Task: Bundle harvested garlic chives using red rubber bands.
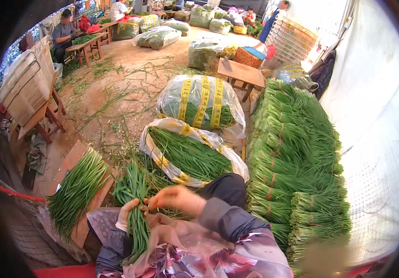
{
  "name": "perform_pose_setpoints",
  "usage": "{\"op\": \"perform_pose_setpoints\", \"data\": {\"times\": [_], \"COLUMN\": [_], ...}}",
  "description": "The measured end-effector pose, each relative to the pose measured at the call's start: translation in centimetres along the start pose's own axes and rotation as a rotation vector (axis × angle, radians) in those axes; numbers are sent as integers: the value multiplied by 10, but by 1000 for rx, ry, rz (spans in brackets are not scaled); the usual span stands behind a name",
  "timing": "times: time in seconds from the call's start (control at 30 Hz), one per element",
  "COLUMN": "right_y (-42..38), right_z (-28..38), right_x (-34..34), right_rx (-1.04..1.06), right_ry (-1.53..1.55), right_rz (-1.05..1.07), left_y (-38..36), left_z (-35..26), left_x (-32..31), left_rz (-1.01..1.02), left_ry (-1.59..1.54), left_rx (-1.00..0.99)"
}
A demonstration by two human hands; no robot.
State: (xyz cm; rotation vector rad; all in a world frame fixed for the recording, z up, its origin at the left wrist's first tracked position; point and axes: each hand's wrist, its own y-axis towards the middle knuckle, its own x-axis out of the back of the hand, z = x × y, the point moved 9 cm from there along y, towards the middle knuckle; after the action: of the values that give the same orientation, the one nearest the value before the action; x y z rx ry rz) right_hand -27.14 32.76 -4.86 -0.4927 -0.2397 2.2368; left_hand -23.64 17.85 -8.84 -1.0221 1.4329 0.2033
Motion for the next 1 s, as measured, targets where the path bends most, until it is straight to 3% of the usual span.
{"op": "perform_pose_setpoints", "data": {"times": [0.03,0.07,0.1,0.13,0.2,0.23,0.37,0.53,0.6,0.67,0.7,0.73,0.8,0.87,0.93,0.97,1.0], "right_y": [9,20,27,43,74,83,88,95,97,96,95,93,88,91,85,90,96], "right_z": [-25,-61,-82,-86,-54,-46,13,-3,-12,-7,-5,-3,4,-13,-3,-3,-3], "right_x": [13,6,-9,-20,-38,-42,-62,-64,-61,-57,-54,-53,-47,-30,-35,-37,-38], "right_rx": [2,-65,-132,-132,187,188,303,200,208,245,251,263,294,225,230,241,255], "right_ry": [7,72,136,145,532,603,835,1077,1084,1060,1027,994,973,884,854,820,785], "right_rz": [-1,156,315,319,275,329,415,366,444,508,499,487,416,224,220,148,75], "left_y": [-5,-5,-3,-4,-10,-9,-21,-18,-17,-20,-24,-29,-39,-48,-55,-49,-42], "left_z": [-5,-10,-12,-10,-2,0,1,28,33,44,36,30,4,-24,-46,-41,-36], "left_x": [-3,-8,-17,-27,-48,-36,-34,3,-3,-1,-10,-11,-44,-17,-10,-14,-21], "left_rz": [-43,-83,-65,-74,-65,-99,-33,-39,-35,-89,6,2,266,148,78,87,24], "left_ry": [181,365,470,471,593,701,688,650,664,572,762,758,868,535,317,323,540], "left_rx": [-17,-35,-38,-34,-32,21,-7,143,5,127,158,152,-167,-236,-336,-329,-431]}}
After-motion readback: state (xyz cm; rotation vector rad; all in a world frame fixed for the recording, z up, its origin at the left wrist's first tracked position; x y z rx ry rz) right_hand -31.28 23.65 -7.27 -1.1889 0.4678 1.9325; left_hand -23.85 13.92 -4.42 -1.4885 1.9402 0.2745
